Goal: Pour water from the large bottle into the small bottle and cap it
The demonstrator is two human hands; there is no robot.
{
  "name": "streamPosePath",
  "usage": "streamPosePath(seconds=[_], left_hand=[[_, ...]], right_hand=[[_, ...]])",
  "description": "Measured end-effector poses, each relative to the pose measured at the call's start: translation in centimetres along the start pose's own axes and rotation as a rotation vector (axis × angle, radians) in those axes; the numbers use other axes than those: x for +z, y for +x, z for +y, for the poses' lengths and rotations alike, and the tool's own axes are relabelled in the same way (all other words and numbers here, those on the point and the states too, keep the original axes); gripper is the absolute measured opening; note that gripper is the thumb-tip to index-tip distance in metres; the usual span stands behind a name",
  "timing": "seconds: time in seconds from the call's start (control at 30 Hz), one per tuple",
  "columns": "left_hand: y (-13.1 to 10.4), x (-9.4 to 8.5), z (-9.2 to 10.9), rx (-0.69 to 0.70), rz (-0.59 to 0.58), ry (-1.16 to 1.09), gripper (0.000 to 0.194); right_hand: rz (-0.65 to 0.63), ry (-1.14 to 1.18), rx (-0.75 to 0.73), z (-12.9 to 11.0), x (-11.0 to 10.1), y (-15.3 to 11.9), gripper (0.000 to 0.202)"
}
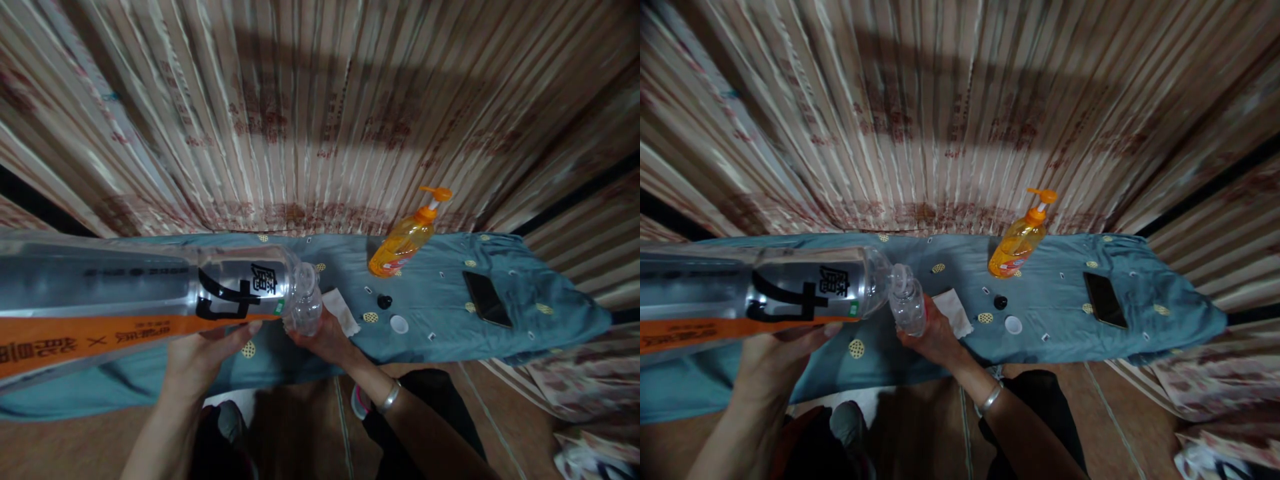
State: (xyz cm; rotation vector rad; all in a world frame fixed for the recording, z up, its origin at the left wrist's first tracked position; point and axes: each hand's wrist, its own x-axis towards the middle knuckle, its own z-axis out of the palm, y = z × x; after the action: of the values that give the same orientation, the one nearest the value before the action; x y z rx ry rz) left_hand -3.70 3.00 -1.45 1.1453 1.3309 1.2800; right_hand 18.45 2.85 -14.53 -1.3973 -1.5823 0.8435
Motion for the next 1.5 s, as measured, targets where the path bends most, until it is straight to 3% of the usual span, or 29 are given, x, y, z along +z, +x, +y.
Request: streamPosePath(seconds=[0.17, 0.47, 0.7, 1.03, 1.27, 1.5], left_hand=[[-0.6, 0.7, 0.6, 0.059, 0.057, 0.052, 0.026], [-0.9, 1.1, 1.4, 0.052, 0.037, -0.016, 0.029], [-0.6, 0.8, 1.0, 0.057, 0.049, 0.007, 0.036], [-0.2, 0.6, 0.7, 0.082, -0.020, 0.023, 0.030], [-0.5, 0.8, 0.7, 0.052, 0.043, 0.033, 0.027], [0.1, 0.4, 0.6, 0.116, 0.057, 0.020, 0.042]], right_hand=[[0.007, 0.004, 0.024, -0.3, -0.1, 0.0, 0.060], [-0.040, 0.011, 0.026, -0.4, -0.6, 0.0, 0.051], [-0.047, -0.014, 0.024, 0.1, -0.9, -0.1, 0.053], [-0.080, 0.006, 0.002, 0.4, -1.0, 0.0, 0.065], [-0.093, 0.017, 0.012, 0.2, -1.0, 0.0, 0.060], [-0.048, -0.008, -0.016, 0.0, -1.0, 0.0, 0.054]])
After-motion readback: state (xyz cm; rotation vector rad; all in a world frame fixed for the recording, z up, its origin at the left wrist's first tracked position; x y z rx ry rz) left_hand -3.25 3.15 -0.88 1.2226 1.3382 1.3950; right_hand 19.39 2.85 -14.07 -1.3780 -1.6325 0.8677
